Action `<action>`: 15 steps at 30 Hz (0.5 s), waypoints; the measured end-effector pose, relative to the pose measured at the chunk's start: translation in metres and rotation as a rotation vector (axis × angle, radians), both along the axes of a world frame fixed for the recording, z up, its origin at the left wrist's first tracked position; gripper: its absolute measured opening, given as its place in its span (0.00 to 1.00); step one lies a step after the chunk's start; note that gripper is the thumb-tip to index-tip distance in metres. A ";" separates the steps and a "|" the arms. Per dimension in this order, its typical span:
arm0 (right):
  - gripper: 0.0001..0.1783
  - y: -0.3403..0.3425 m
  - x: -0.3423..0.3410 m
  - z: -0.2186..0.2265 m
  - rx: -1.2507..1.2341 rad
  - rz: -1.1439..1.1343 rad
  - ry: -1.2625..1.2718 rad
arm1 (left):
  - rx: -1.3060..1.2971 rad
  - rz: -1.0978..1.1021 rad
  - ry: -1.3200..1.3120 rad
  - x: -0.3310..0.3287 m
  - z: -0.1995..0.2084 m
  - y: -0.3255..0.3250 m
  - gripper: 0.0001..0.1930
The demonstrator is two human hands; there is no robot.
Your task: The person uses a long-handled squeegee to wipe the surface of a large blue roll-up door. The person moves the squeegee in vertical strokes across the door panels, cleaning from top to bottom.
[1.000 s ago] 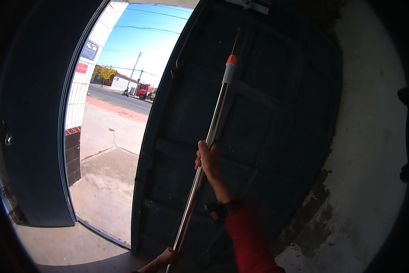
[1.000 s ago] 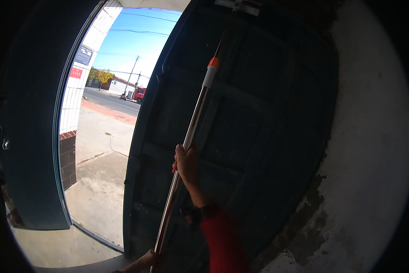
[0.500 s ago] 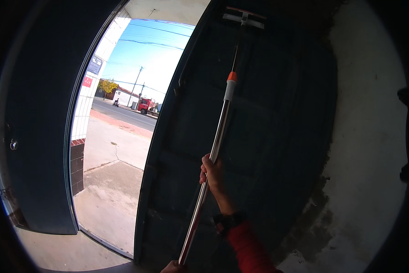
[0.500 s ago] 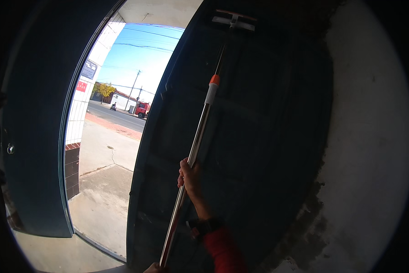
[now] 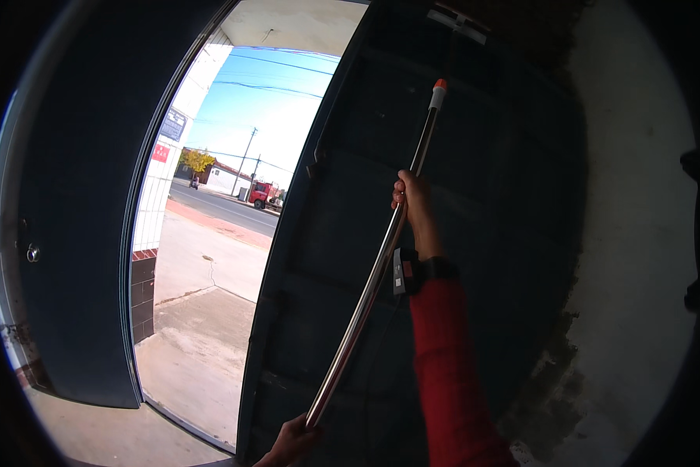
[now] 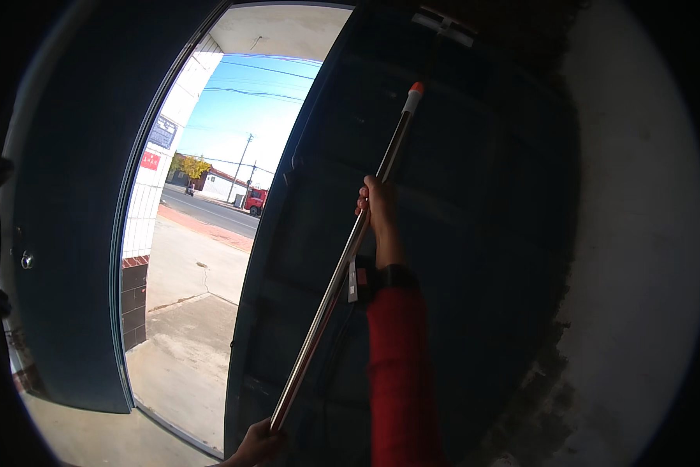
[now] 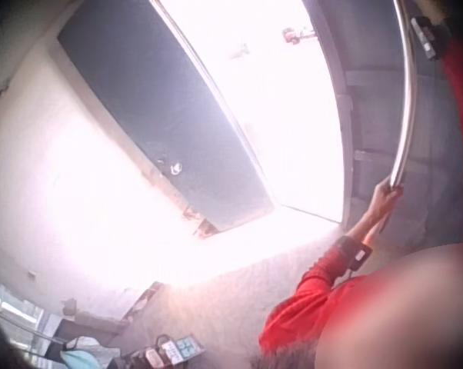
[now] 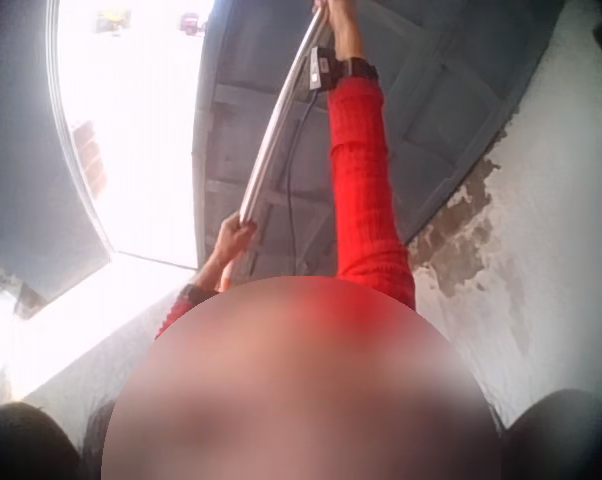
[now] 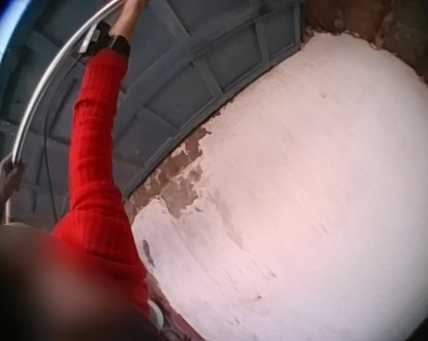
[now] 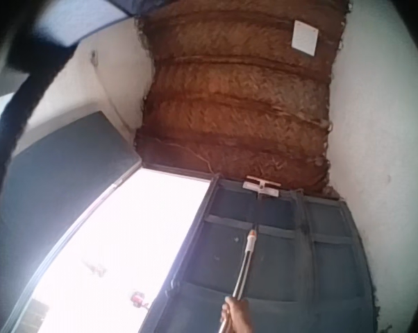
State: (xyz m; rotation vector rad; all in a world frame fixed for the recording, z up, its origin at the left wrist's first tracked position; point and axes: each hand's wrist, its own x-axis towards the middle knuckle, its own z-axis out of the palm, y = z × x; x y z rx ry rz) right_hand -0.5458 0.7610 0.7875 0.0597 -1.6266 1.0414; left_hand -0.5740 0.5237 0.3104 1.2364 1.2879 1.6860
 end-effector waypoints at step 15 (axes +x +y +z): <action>0.09 -0.028 -0.057 0.007 0.022 -0.112 -0.186 | 0.024 0.125 -0.025 0.003 -0.010 0.024 0.10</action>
